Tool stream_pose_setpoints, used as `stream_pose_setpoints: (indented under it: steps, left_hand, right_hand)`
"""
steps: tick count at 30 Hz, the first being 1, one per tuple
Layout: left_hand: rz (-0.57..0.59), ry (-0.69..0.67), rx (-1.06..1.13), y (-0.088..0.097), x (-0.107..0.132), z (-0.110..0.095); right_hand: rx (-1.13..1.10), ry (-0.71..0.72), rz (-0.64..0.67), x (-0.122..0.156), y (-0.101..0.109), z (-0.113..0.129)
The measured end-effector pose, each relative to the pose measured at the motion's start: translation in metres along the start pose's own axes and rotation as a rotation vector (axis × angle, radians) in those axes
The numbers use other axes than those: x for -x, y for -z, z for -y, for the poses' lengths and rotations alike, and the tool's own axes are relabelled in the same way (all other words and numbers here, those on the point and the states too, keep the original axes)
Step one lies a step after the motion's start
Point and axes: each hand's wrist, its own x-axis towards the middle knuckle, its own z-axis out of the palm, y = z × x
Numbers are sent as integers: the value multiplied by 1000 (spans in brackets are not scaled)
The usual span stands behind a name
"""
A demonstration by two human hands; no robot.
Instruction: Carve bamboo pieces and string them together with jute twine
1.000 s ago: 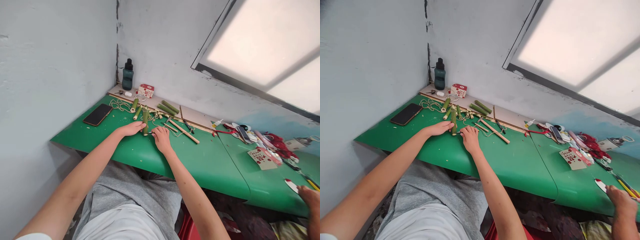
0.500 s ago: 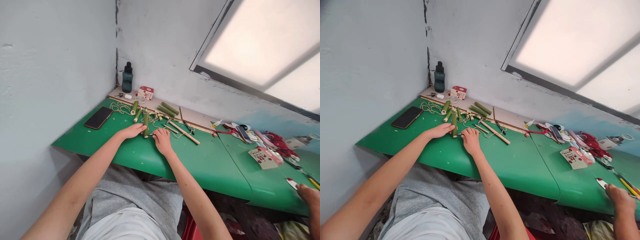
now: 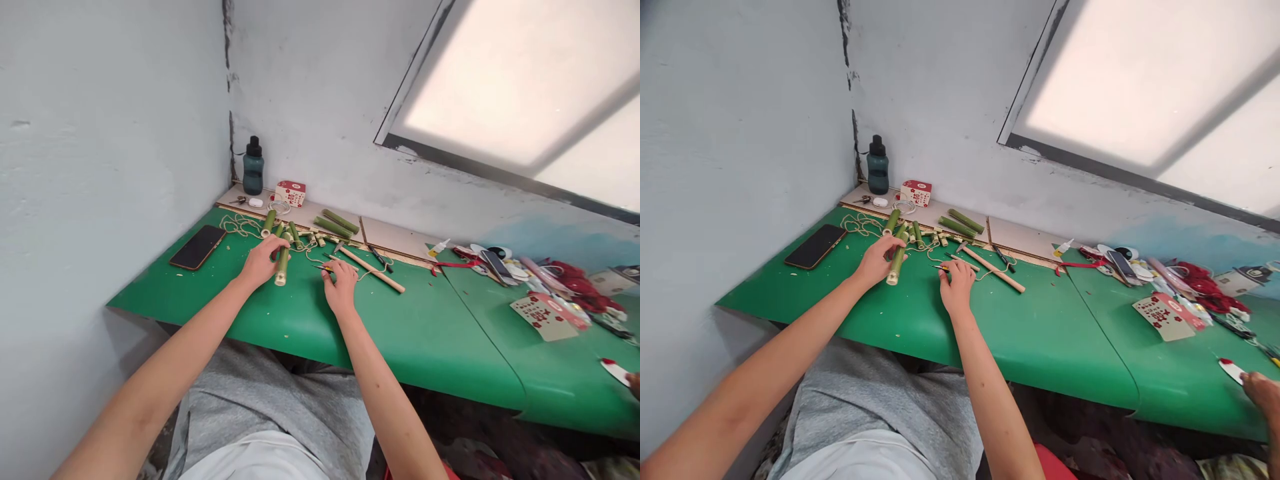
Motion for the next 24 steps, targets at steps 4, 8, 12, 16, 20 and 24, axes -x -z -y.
stream_pose_setpoints:
  steps: [4,8,12,16,20,24]
  left_hand:
    - [-3,-33,-11,1,2,-2]
    - [10,-25,-29,4,2,-4]
    - [10,28,-62,4,3,-5]
    - [11,70,-114,5,5,-8]
    - [7,112,-194,7,6,-12]
    - [24,128,-259,8,5,-14]
  right_hand:
    - [-9,-2,0,0,0,-1]
    - [-18,4,16,0,0,-1]
    - [-16,1,24,0,-1,-1]
    - [-8,-2,37,0,-2,0]
    - [6,-3,66,0,-3,0]
    - [26,-11,99,0,-4,1]
